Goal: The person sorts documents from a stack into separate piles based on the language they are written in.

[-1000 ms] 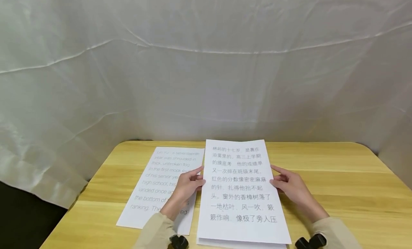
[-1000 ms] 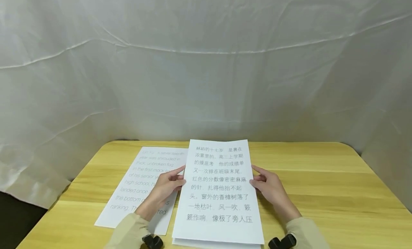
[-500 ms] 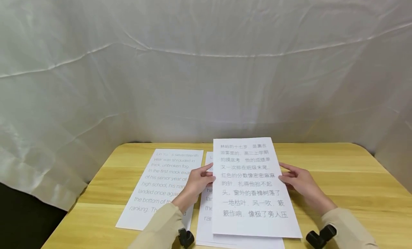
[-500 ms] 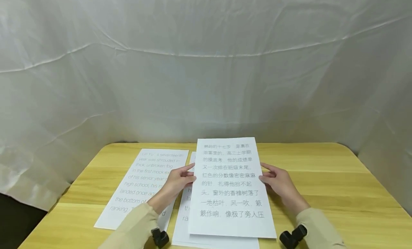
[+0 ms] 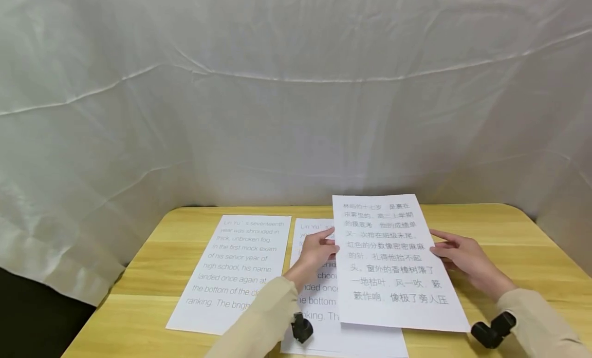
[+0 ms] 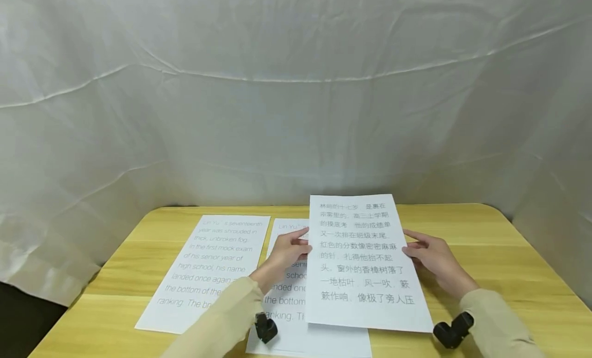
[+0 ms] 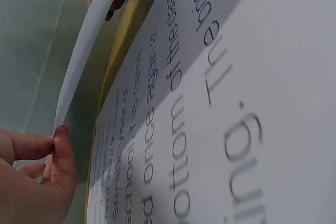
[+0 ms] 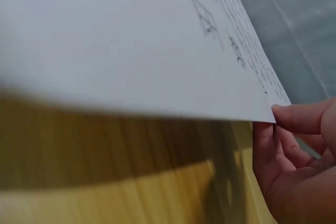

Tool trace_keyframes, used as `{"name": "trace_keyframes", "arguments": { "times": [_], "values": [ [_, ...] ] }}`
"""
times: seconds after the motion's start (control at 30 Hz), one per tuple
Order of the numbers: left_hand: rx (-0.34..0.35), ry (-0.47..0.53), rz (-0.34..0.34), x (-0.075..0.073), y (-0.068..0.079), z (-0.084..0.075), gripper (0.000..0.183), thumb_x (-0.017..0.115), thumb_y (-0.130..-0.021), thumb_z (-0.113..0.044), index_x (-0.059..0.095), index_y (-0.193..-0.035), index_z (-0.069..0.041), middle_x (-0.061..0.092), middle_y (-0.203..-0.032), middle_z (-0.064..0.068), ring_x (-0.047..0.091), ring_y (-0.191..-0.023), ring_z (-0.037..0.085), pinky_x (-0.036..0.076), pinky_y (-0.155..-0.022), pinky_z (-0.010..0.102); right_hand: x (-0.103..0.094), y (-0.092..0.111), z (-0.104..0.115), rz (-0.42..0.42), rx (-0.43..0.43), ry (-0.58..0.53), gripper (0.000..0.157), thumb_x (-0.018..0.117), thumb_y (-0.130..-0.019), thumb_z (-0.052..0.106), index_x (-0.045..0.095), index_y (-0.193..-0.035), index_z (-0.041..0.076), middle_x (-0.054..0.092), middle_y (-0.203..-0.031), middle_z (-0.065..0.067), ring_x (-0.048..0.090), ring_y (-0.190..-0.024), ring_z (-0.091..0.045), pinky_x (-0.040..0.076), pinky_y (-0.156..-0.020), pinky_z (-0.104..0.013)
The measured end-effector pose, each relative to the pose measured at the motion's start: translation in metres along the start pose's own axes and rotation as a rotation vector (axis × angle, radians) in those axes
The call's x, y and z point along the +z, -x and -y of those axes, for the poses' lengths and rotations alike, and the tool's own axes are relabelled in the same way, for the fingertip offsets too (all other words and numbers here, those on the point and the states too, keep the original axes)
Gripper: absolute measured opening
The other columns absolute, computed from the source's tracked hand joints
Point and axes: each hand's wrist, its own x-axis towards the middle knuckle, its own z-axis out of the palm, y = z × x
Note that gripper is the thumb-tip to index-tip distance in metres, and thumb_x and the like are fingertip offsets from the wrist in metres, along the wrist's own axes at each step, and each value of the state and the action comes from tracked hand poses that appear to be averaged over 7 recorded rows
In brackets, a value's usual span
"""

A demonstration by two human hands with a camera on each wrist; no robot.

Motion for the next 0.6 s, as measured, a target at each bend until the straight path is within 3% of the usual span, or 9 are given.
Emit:
{"name": "trace_keyframes", "arguments": {
  "times": [0.1,0.33,0.6],
  "values": [
    [0.005,0.006,0.003,0.011,-0.002,-0.001,0.055,0.064,-0.085,0.006,0.054,-0.137,-0.008,0.058,-0.092,0.006,0.062,-0.074,0.015,0.055,-0.071,0.024,-0.01,0.0,-0.004,0.004,-0.001,-0.008,0.069,0.06,-0.096,0.015,0.023,-0.15,-0.004,0.058,-0.107,-0.013,0.064,-0.085,-0.018,0.055,-0.074,-0.031],
    [0.008,-0.034,-0.028,0.009,0.003,-0.006,0.055,0.065,-0.082,0.008,0.056,-0.135,-0.006,0.058,-0.088,0.005,0.061,-0.07,0.014,0.055,-0.067,0.024,-0.008,0.0,-0.006,0.017,0.007,-0.057,0.073,0.062,-0.095,0.018,0.02,-0.15,-0.006,0.063,-0.098,-0.002,0.066,-0.083,-0.016,0.056,-0.073,-0.032],
    [0.045,-0.116,-0.087,0.017,0.006,-0.022,0.055,0.065,-0.078,0.012,0.059,-0.131,-0.002,0.056,-0.076,0.002,0.058,-0.062,0.012,0.054,-0.06,0.024,-0.011,-0.003,-0.007,-0.011,0.058,-0.066,0.075,0.061,-0.096,0.022,0.017,-0.15,-0.006,0.065,-0.095,0.006,0.066,-0.081,-0.014,0.056,-0.071,-0.033]
  ]
}}
